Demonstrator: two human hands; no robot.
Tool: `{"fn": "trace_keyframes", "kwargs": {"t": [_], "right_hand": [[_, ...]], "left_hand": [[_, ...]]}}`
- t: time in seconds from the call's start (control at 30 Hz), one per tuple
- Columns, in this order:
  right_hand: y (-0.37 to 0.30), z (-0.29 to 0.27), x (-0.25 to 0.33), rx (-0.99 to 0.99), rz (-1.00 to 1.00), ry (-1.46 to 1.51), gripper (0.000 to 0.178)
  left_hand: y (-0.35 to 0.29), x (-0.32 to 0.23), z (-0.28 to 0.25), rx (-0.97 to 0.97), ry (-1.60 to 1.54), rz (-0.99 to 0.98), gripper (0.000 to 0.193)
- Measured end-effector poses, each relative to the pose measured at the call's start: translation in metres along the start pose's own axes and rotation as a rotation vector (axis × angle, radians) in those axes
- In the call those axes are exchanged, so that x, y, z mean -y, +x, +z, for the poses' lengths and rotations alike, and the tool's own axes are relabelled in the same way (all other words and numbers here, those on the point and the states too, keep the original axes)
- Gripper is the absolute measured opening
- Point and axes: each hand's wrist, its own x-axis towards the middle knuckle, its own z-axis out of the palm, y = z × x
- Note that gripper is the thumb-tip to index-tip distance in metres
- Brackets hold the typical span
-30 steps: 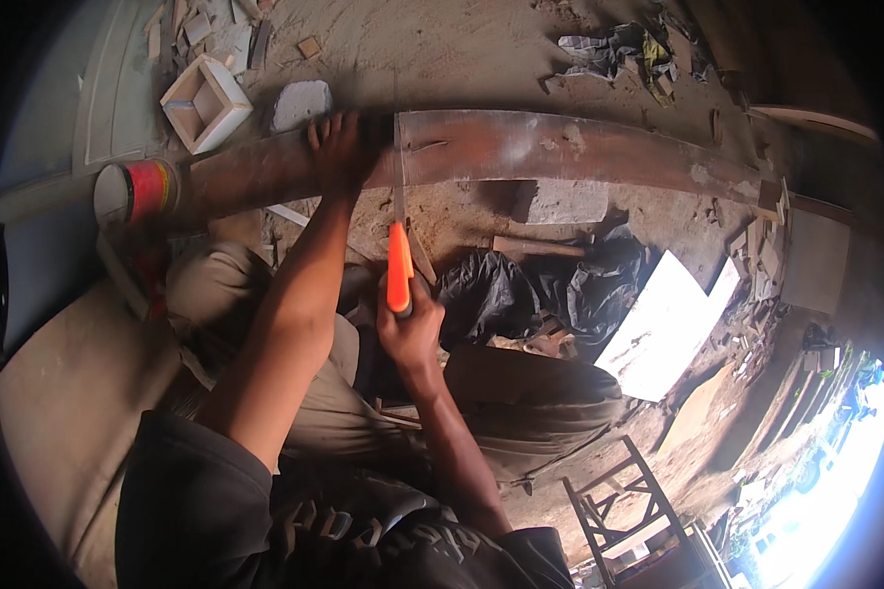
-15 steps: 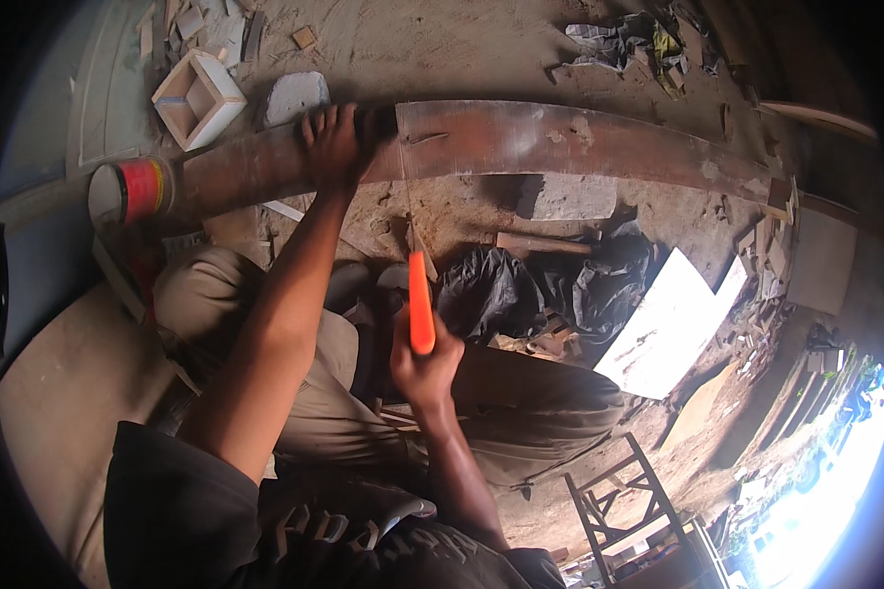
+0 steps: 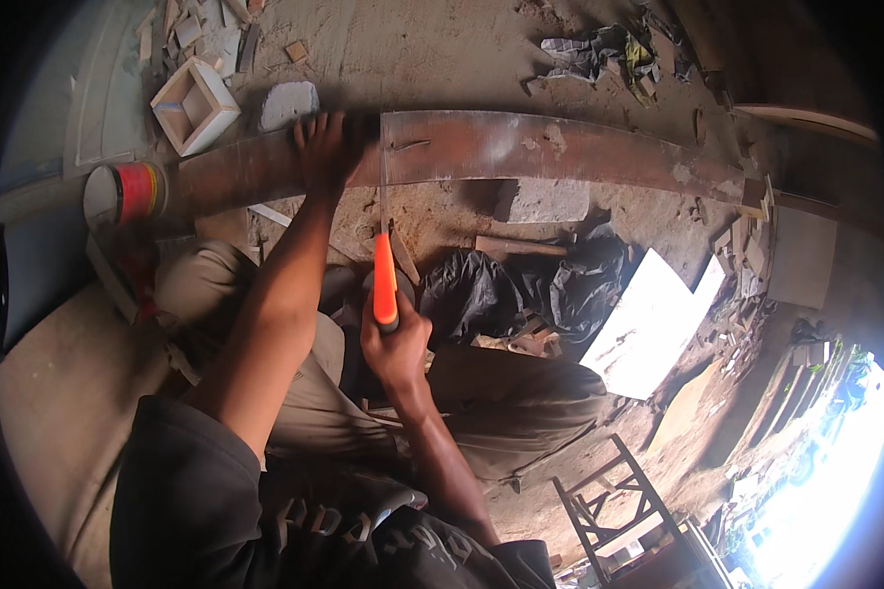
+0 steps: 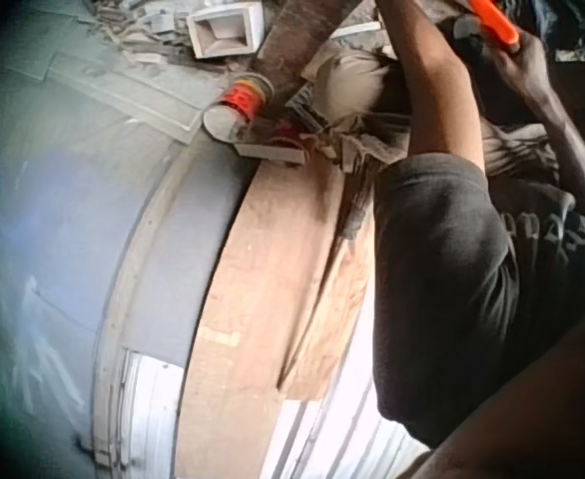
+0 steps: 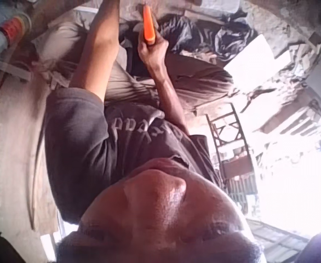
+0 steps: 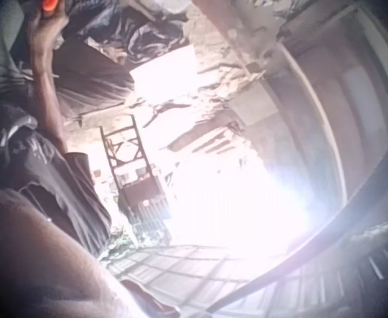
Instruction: The person sits on the floor and uses a hand saw to cut a long wooden plank resting on a support. They hold the plank with one hand and saw with the other, completing a cut and separating a piece of wood.
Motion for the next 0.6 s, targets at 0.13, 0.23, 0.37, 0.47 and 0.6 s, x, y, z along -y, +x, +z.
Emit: {"fn": "trace_keyframes", "kwargs": {"t": [0.13, 0.23, 0.37, 0.47, 0.6], "right_hand": [[-0.061, -0.038, 0.004, 0.044, 0.093, 0.012, 0.011], [-0.082, -0.056, 0.017, 0.087, 0.166, -0.086, 0.011], [-0.082, -0.050, 0.028, 0.121, 0.204, -0.055, 0.008], [-0.080, -0.036, 0.037, 0.264, 0.230, 0.039, 0.015], [-0.087, -0.002, 0.047, 0.413, 0.266, 0.058, 0.024]], "left_hand": [[0.004, -0.004, -0.009, 0.100, -0.015, -0.022, 0.048], [0.002, -0.011, -0.010, 0.112, -0.026, -0.031, 0.047], [0.002, -0.008, -0.010, 0.105, 0.010, -0.042, 0.047], [-0.007, 0.000, -0.003, 0.084, -0.001, -0.026, 0.045], [0.005, -0.007, -0.010, 0.005, -0.026, 0.024, 0.035]]}}
